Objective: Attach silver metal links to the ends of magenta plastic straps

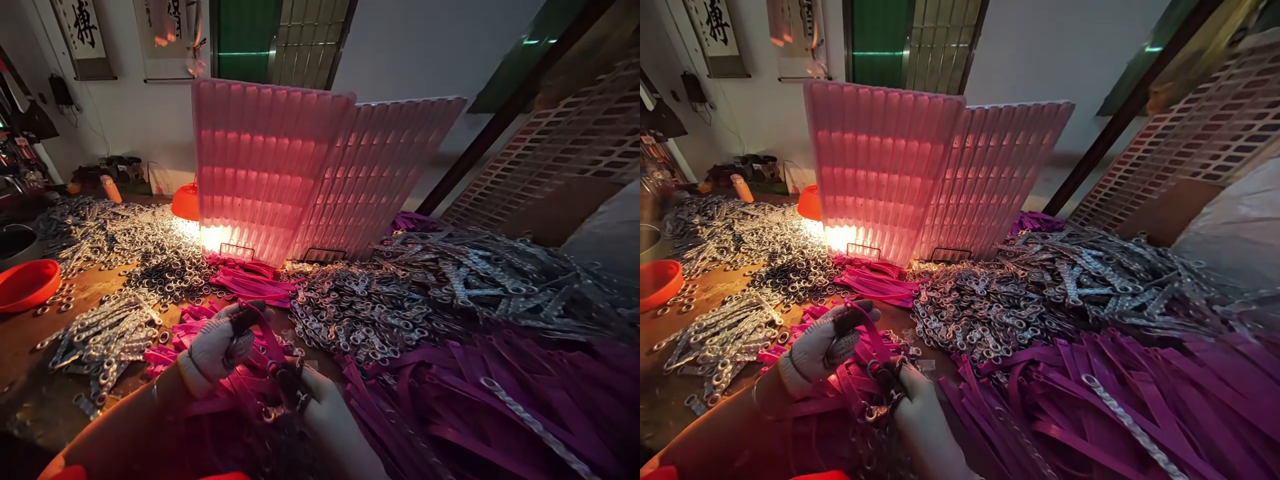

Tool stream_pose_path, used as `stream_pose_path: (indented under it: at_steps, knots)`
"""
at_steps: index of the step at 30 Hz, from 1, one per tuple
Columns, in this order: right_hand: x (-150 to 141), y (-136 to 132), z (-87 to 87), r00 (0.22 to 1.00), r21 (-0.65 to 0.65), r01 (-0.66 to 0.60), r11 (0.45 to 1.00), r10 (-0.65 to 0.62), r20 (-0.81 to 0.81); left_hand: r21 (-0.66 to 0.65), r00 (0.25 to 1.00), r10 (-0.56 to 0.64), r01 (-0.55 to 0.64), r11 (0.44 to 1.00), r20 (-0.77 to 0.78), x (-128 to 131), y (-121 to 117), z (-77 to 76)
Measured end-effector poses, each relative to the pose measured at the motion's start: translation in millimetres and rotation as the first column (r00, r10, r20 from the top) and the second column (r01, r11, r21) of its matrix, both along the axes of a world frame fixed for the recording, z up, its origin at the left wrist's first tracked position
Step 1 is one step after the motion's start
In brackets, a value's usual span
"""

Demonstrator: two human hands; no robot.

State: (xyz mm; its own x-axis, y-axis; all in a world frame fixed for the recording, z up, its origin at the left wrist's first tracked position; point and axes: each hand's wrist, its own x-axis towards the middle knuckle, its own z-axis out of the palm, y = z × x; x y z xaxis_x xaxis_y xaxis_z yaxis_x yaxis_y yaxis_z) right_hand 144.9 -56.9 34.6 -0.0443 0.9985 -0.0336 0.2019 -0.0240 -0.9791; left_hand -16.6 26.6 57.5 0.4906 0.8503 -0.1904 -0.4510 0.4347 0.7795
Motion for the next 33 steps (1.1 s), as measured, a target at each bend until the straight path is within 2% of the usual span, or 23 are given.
stream_pose_path:
  at_steps: [2, 5, 7, 9, 11, 15, 18, 21, 23, 26, 28, 31, 33]
  knots:
    - [-2, -4, -8.3, 0.999, 0.035, -0.031, 0.999, 0.030, 0.036, -0.055, 0.998, -0.020, 0.024, 0.998, 0.064, -2, 1, 3.0]
    - [0, -8, -7.9, 0.991, 0.249, -0.035, 0.968, 0.001, 0.135, -0.092, 0.994, -0.017, 0.028, 0.995, 0.111, -5, 3, 4.9]
    - [4, -6, 0.3, 0.971, 0.382, -0.019, 0.924, -0.074, 0.228, -0.040, 0.999, 0.009, -0.007, 0.999, 0.032, -4, 1, 4.3]
    - [9, -1, 11.4, 0.932, 0.429, -0.048, 0.902, -0.114, 0.345, 0.038, 0.996, 0.025, -0.022, 0.999, -0.091, -2, -4, 2.5]
    - [11, 7, 22.1, 0.856, 0.444, -0.080, 0.892, -0.167, 0.489, 0.107, 0.982, 0.032, -0.012, 0.994, -0.188, 1, -11, -0.2]
    - [7, 18, 34.3, 0.602, 0.450, -0.130, 0.883, -0.291, 0.744, 0.176, 0.955, -0.026, 0.081, 0.981, -0.295, 2, -21, -6.0]
    - [2, 19, 34.3, 0.454, 0.441, -0.193, 0.876, -0.319, 0.832, 0.206, 0.929, -0.069, 0.153, 0.966, -0.365, -1, -23, -6.5]
    - [2, 15, 28.8, 0.362, 0.490, -0.275, 0.827, -0.384, 0.850, 0.267, 0.875, -0.056, 0.208, 0.941, -0.482, -2, -23, -2.0]
    - [4, 14, 23.4, 0.315, 0.529, -0.338, 0.778, -0.436, 0.843, 0.410, 0.802, 0.051, 0.248, 0.878, -0.594, -1, -22, 2.1]
    - [10, 15, 14.4, 0.280, 0.554, -0.406, 0.727, -0.478, 0.833, 0.634, 0.676, 0.279, 0.357, 0.686, -0.682, 2, -20, 4.7]
    - [14, 17, 7.9, 0.296, 0.552, -0.411, 0.725, -0.466, 0.834, 0.663, 0.632, 0.315, 0.442, 0.604, -0.708, 4, -19, 2.7]
    - [19, 20, -2.2, 0.364, 0.552, -0.352, 0.756, -0.433, 0.824, 0.634, 0.620, 0.257, 0.521, 0.571, -0.741, 6, -17, -4.2]
    - [21, 21, -7.8, 0.421, 0.555, -0.288, 0.781, -0.417, 0.806, 0.636, 0.632, 0.247, 0.514, 0.576, -0.734, 7, -17, -8.9]
